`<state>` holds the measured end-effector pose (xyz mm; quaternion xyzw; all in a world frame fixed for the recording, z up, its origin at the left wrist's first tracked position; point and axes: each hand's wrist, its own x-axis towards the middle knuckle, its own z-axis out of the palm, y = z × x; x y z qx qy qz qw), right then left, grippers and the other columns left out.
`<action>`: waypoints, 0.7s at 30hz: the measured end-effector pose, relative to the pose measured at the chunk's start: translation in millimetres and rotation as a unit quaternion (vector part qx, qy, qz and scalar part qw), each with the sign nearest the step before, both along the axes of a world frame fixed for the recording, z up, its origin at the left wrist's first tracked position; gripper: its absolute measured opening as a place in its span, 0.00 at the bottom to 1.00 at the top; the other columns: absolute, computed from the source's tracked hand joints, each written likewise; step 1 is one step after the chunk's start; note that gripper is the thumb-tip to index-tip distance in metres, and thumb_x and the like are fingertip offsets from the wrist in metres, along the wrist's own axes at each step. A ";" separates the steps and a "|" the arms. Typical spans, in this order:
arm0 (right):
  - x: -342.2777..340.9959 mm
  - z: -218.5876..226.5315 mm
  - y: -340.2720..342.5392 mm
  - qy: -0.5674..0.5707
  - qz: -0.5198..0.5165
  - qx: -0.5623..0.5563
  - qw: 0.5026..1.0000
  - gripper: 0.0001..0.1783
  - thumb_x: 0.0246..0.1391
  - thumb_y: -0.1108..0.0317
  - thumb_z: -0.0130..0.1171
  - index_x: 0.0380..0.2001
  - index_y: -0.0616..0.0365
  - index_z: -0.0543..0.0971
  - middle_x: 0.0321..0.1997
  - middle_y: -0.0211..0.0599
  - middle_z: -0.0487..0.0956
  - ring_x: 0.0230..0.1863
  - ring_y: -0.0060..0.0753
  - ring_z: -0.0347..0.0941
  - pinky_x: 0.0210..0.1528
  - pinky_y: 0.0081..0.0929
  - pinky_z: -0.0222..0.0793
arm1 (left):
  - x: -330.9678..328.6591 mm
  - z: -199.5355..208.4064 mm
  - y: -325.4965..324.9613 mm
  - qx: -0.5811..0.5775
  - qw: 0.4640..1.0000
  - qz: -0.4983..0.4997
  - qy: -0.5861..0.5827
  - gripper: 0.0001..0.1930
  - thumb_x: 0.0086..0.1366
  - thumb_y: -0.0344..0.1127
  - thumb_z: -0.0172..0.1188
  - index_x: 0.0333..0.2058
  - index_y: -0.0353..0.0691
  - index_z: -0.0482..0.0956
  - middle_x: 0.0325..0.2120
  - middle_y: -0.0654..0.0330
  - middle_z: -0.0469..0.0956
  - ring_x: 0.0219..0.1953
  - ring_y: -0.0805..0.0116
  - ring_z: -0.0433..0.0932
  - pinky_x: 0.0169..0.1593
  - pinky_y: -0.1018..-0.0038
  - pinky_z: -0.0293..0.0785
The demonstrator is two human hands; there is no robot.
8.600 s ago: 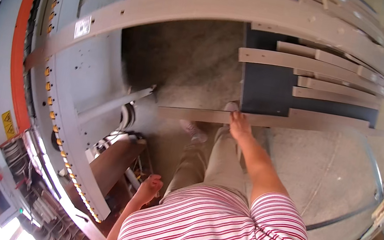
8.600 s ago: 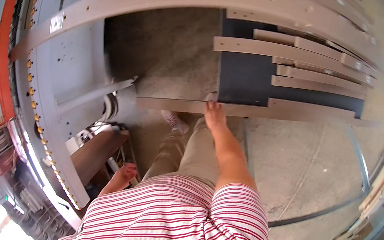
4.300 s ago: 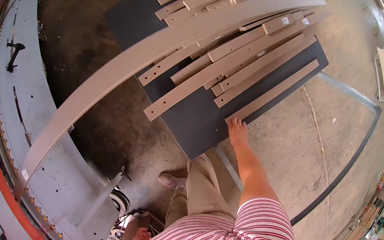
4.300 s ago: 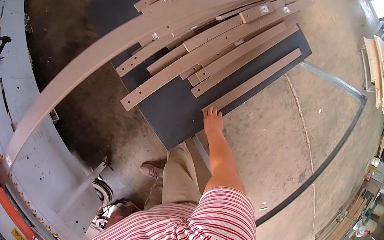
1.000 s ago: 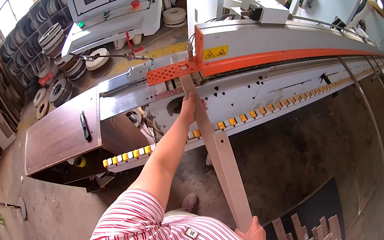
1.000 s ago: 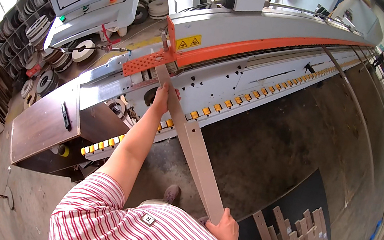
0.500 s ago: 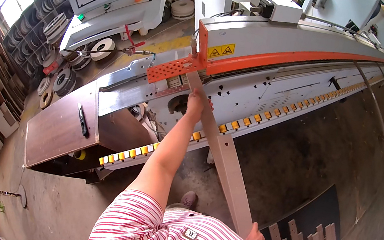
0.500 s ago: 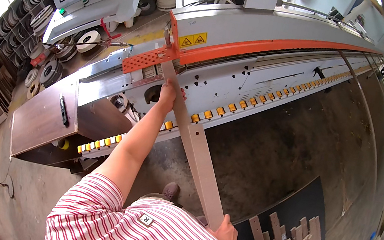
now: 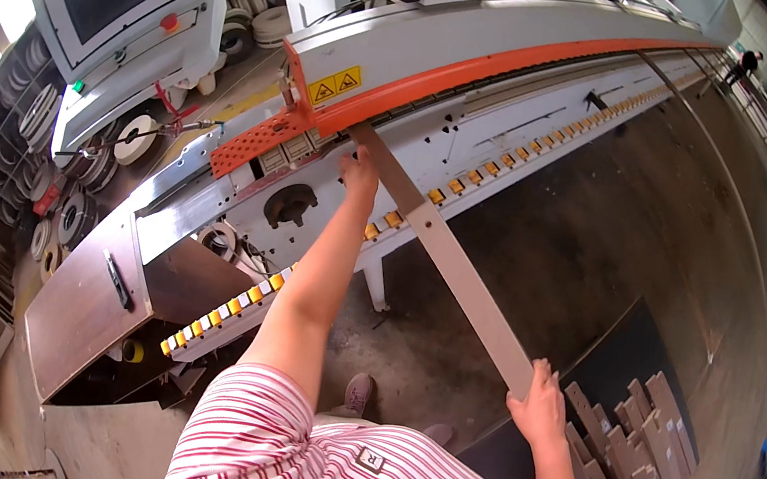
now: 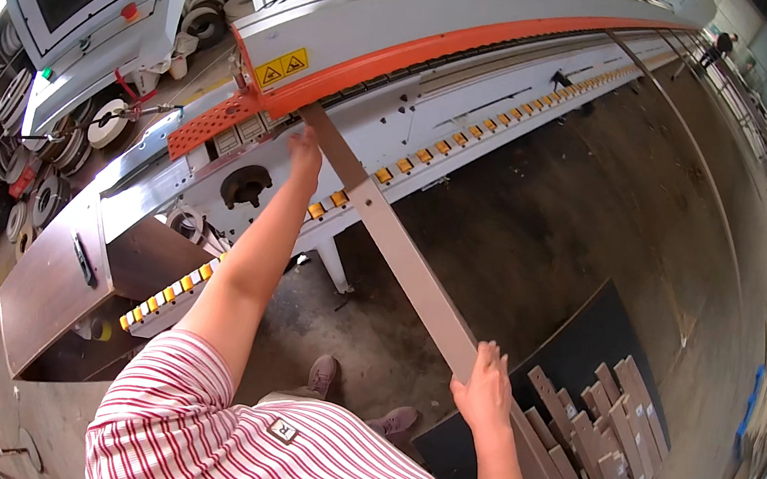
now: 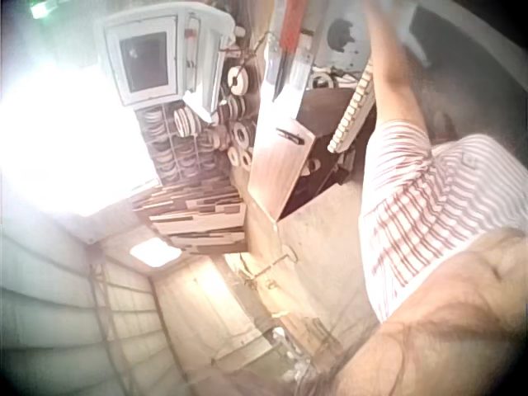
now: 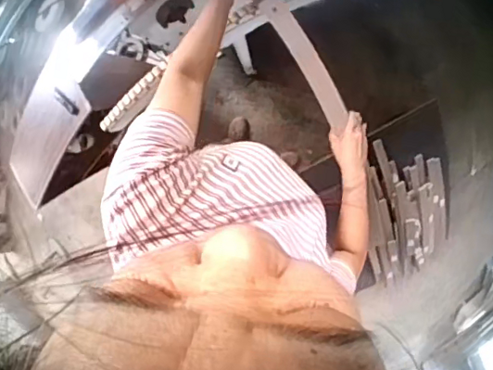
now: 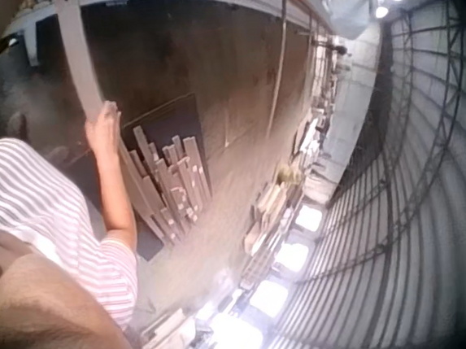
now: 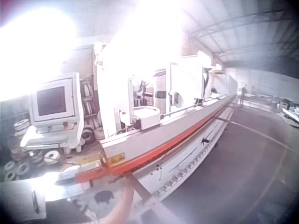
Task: The person repeatedly picks up wooden planks from a table, feeds them into a large industrial machine, and collects the processed pieces. The task involves handling the wood by hand and operating the machinery in a repetitive cycle.
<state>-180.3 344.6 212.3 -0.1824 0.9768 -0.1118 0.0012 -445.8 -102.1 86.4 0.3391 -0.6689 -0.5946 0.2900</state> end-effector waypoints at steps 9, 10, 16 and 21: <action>5.8 18.8 -81.3 -0.123 0.014 0.000 0.992 0.28 0.44 0.60 0.66 0.44 0.61 0.66 0.38 0.57 0.80 0.39 0.60 0.79 0.42 0.50 0.77 | 221.3 70.4 120.6 0.437 0.839 -0.298 0.130 0.16 0.70 0.39 0.57 0.48 0.34 0.67 0.44 0.49 0.78 0.46 0.60 0.80 0.51 0.60 0.78; 7.2 16.5 -86.5 -0.148 0.016 0.002 0.989 0.27 0.44 0.59 0.65 0.44 0.61 0.66 0.38 0.58 0.80 0.39 0.60 0.79 0.42 0.51 0.76 | 218.2 68.9 105.5 0.402 0.872 -0.259 0.106 0.15 0.70 0.39 0.57 0.48 0.34 0.68 0.41 0.49 0.79 0.43 0.60 0.81 0.48 0.61 0.80; 43.6 -7.7 -77.7 -0.233 0.025 0.002 0.972 0.31 0.44 0.53 0.65 0.44 0.60 0.66 0.38 0.58 0.81 0.41 0.61 0.79 0.43 0.51 0.75 | 168.4 14.9 -35.9 0.306 0.936 -0.082 0.151 0.14 0.64 0.40 0.65 0.33 0.33 0.77 0.30 0.57 0.80 0.29 0.67 0.80 0.27 0.71 0.74; 59.2 -28.2 -98.2 -0.248 0.031 -0.042 0.967 0.33 0.46 0.50 0.65 0.44 0.64 0.65 0.37 0.61 0.81 0.40 0.62 0.79 0.44 0.49 0.75 | 122.5 -15.8 -91.6 0.229 0.972 -0.029 0.050 0.17 0.66 0.45 0.62 0.37 0.35 0.74 0.28 0.57 0.79 0.29 0.65 0.80 0.29 0.67 0.75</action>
